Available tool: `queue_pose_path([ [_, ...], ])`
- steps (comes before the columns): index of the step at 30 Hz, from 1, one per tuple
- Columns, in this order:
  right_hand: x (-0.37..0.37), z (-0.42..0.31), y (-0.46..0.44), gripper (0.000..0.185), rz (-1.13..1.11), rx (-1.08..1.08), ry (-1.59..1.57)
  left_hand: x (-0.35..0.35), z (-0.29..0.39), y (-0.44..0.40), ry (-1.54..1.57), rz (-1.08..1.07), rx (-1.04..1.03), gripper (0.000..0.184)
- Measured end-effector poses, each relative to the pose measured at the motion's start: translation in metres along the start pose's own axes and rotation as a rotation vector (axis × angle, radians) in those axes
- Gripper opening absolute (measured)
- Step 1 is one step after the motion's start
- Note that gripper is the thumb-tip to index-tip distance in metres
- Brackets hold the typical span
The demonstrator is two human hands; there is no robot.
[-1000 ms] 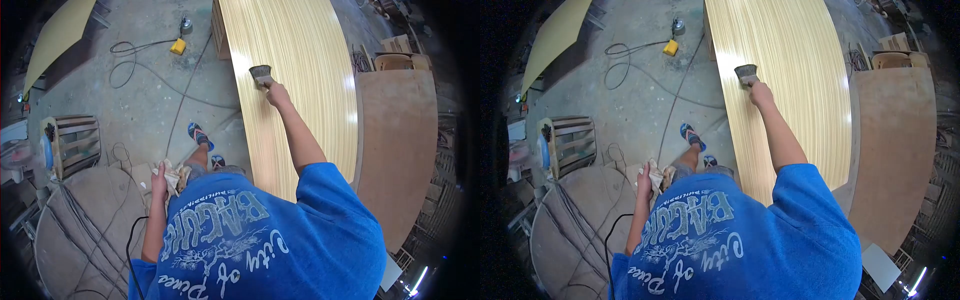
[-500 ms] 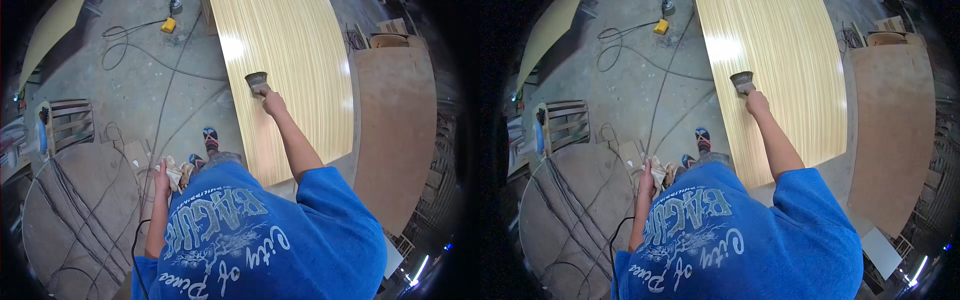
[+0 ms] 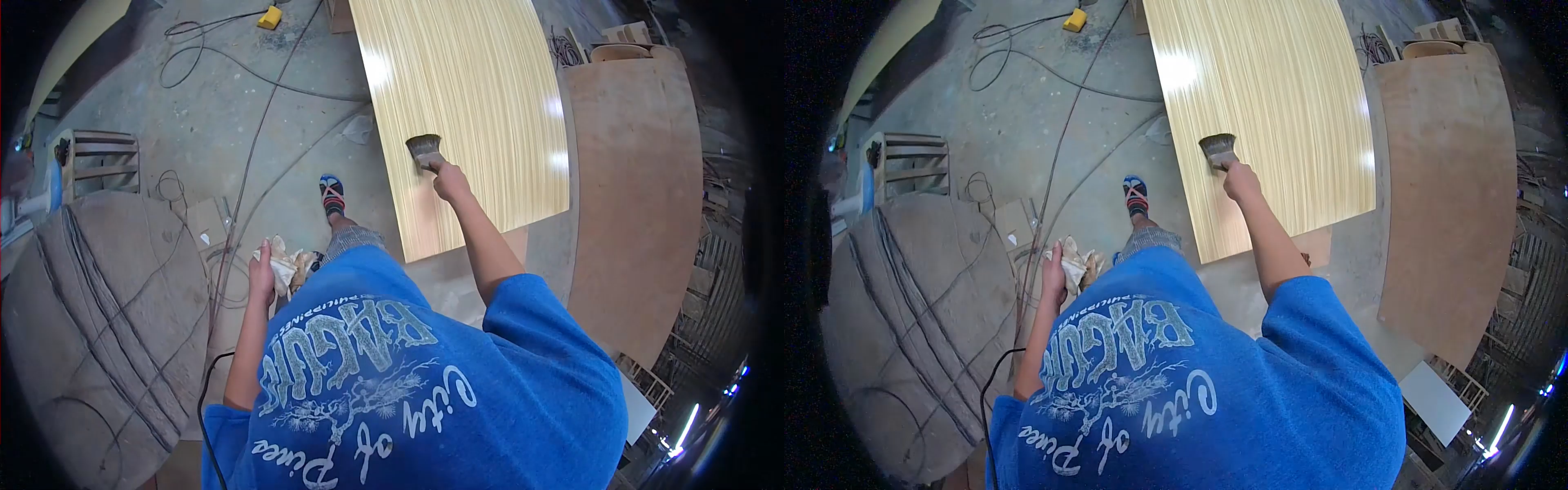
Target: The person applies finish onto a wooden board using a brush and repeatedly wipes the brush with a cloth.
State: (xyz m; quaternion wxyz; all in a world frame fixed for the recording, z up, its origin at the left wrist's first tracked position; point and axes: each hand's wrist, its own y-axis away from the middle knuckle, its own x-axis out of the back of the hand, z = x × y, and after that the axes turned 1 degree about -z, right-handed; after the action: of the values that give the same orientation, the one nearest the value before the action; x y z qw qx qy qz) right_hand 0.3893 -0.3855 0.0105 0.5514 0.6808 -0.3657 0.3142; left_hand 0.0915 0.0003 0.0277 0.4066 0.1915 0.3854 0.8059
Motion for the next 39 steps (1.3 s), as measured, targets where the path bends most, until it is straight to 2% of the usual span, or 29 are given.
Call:
queue_pose_path([
  [9,-0.047,0.04,0.103,0.049,-0.046,-0.012,-0.011,0.054,-0.079,0.052,-0.044,0.063,0.002,0.062],
  [13,-0.07,0.06,0.15,0.048,-0.042,-0.03,-0.037,0.062,-0.102,0.075,-0.065,0.123,0.022,0.07],
  [23,-0.122,0.11,0.24,0.039,-0.07,-0.034,-0.024,0.06,-0.138,0.085,-0.049,0.019,0.016,0.069],
  [26,-0.125,0.115,0.264,0.048,-0.19,-0.132,0.031,0.053,-0.136,0.086,-0.063,-0.006,0.013,0.065],
  [29,-0.166,0.149,0.287,0.044,-0.442,-0.097,0.26,0.052,-0.133,0.086,-0.063,-0.027,-0.005,0.061],
  [32,-0.146,0.141,0.309,0.039,-0.347,-0.147,0.191,0.047,-0.128,0.087,0.014,-0.041,-0.039,0.055],
  [34,-0.111,0.112,0.311,0.041,-0.246,0.038,0.034,0.046,-0.126,0.081,0.092,-0.117,-0.035,0.049],
  [37,-0.039,0.026,0.324,0.052,-0.023,0.226,-0.238,0.037,-0.112,0.081,0.391,-0.336,0.136,0.04],
  [39,-0.01,-0.028,0.33,0.059,0.037,0.313,-0.34,0.03,-0.097,0.079,0.485,-0.513,0.156,0.044],
])
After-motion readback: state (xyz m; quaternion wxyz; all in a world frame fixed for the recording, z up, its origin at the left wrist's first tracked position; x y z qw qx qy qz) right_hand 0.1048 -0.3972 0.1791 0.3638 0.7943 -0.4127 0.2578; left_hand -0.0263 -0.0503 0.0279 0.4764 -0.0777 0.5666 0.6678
